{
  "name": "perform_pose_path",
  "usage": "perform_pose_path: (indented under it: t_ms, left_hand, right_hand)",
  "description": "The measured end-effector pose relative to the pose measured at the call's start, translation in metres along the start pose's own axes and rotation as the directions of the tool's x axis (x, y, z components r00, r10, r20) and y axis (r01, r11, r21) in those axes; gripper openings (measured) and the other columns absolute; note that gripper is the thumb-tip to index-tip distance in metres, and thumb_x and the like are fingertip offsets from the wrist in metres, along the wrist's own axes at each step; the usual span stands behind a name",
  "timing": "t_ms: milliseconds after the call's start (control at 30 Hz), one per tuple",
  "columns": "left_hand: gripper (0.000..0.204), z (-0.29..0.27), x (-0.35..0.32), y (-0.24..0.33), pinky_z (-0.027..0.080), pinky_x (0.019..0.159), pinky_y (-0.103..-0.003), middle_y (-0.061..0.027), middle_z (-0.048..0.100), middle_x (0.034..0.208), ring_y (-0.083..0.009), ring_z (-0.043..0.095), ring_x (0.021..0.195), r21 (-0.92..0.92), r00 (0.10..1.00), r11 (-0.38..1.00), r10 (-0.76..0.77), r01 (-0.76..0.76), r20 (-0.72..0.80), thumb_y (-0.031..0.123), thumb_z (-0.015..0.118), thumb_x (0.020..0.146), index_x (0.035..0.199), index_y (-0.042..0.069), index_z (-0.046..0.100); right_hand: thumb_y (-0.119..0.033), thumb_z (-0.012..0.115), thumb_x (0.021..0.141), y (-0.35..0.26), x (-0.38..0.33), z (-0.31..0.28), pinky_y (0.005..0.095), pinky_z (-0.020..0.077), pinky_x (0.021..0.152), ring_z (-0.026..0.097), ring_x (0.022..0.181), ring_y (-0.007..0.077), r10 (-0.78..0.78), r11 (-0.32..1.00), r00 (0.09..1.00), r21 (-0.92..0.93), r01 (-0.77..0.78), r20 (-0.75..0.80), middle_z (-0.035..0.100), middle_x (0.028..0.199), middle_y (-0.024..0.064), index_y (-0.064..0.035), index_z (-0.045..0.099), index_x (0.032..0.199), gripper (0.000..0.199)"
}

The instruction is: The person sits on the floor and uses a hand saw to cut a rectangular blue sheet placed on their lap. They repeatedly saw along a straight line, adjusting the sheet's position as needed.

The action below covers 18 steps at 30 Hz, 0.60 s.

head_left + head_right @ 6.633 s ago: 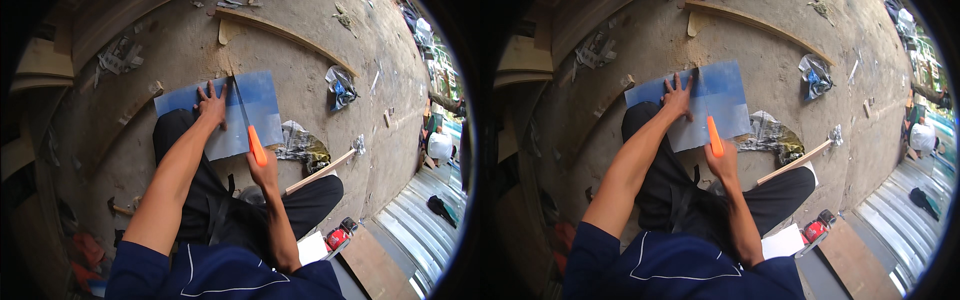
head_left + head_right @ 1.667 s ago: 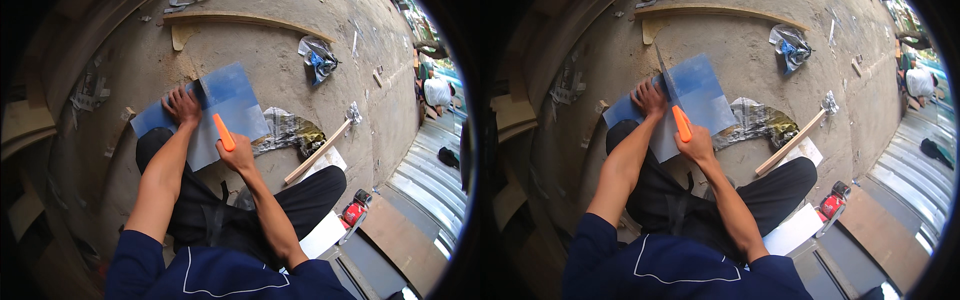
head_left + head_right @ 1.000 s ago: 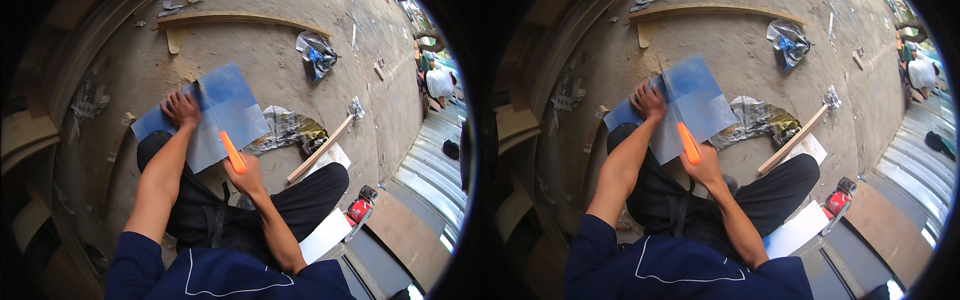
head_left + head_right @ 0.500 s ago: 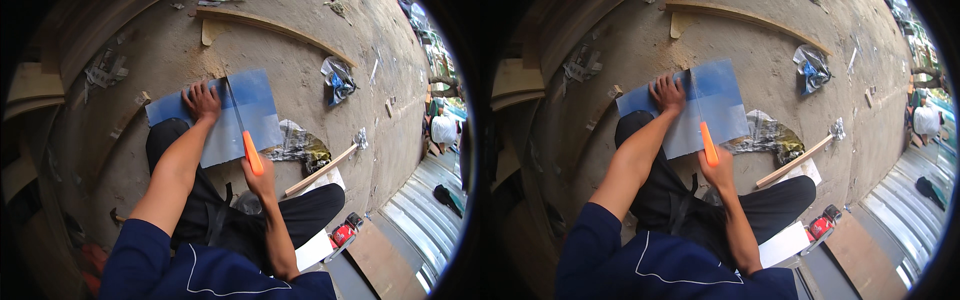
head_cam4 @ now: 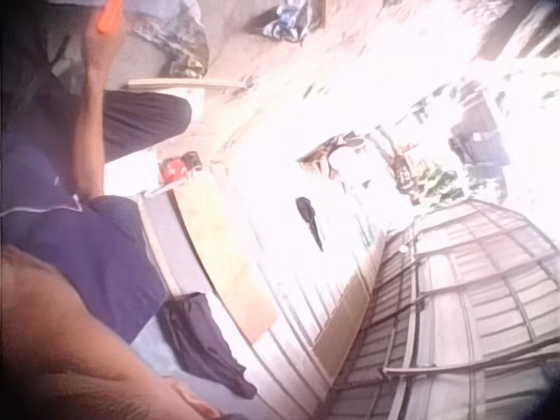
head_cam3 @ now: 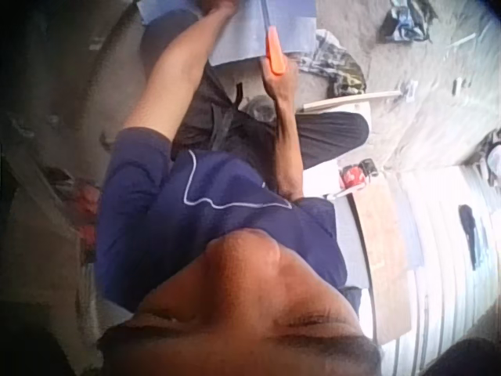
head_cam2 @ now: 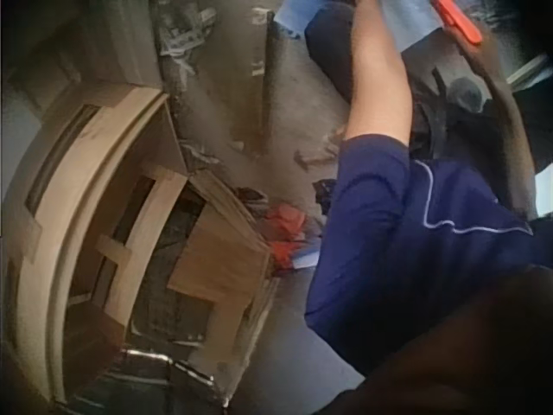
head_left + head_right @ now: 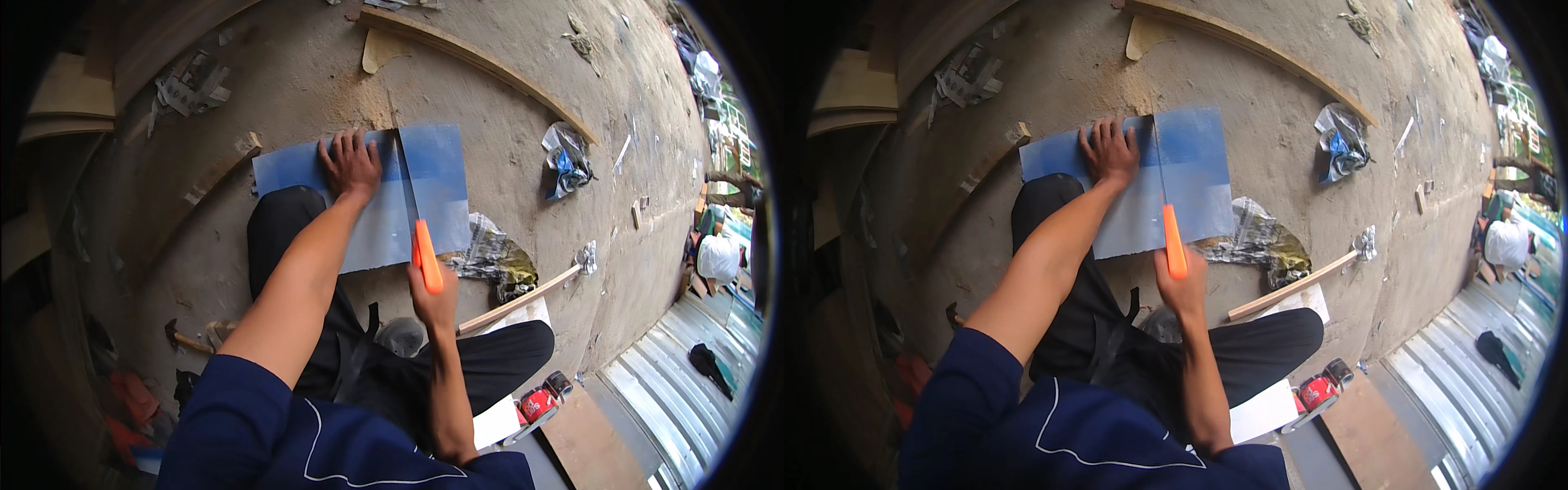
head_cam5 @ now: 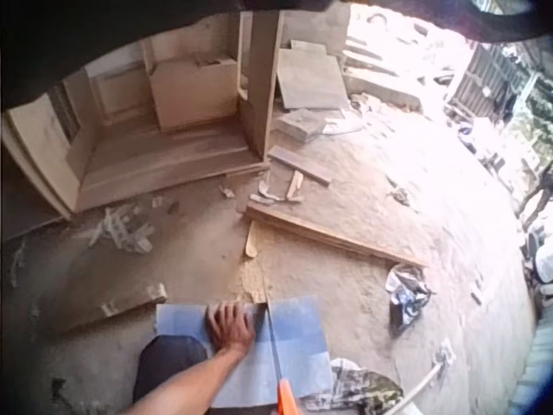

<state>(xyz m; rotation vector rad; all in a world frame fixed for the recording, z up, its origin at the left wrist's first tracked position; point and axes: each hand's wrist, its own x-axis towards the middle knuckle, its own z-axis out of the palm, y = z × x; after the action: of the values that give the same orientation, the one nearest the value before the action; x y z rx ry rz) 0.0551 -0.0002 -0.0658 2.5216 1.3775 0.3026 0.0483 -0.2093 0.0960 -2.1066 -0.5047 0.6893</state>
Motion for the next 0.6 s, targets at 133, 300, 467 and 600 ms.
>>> perform_pose_path:
  t_ms: [133,300,467,600]
  left_hand:
    - [0.039,-0.001,-0.001,-0.004,0.008,0.114,-0.054,-0.005,0.048,0.13,-0.0221,0.034,0.132,0.021,0.999,1.0,0.017,-0.016,-0.032,0.036,0.04,0.098,0.128,0.014,0.05]
    - [0.039,0.0,-0.003,0.006,0.008,0.114,-0.054,-0.0053,0.048,0.129,-0.0227,0.034,0.132,-0.011,0.999,1.0,0.024,-0.024,-0.025,0.035,0.041,0.097,0.129,0.013,0.049]
    - [0.04,-0.001,0.001,0.003,0.008,0.114,-0.054,-0.0052,0.048,0.129,-0.0226,0.034,0.132,-0.014,0.999,1.0,-0.012,0.011,-0.031,0.035,0.042,0.097,0.129,0.013,0.049]
    - [0.037,-0.002,0.002,0.0,0.007,0.114,-0.054,-0.0053,0.048,0.129,-0.0221,0.034,0.132,-0.038,0.997,0.999,-0.003,0.0,-0.078,0.034,0.042,0.097,0.127,0.014,0.05]
  right_hand:
    - [-0.014,0.062,0.082,-0.016,-0.059,-0.034,0.0376,0.041,0.051,0.055,0.052,0.0304,0.119,0.991,0.99,0.054,-0.123,0.071,0.054,0.059,0.0164,0.002,0.057,0.072,0.019]
    - [-0.015,0.06,0.081,0.015,0.022,-0.002,0.0372,0.0385,0.051,0.046,0.047,0.0247,0.1,0.993,0.994,0.064,-0.102,0.033,0.05,0.055,0.0157,0.0036,0.053,0.068,0.024]
    - [-0.015,0.062,0.081,-0.002,0.018,0.0,0.0377,0.0381,0.05,0.047,0.048,0.0247,0.042,0.999,0.999,0.009,-0.043,0.016,0.049,0.055,0.016,0.0031,0.053,0.069,0.024]
    - [-0.015,0.064,0.081,-0.011,-0.047,-0.039,0.036,0.0403,0.052,0.053,0.051,0.0245,0.137,0.99,0.985,0.009,-0.138,0.1,0.051,0.057,0.0149,0.0022,0.055,0.071,0.022]
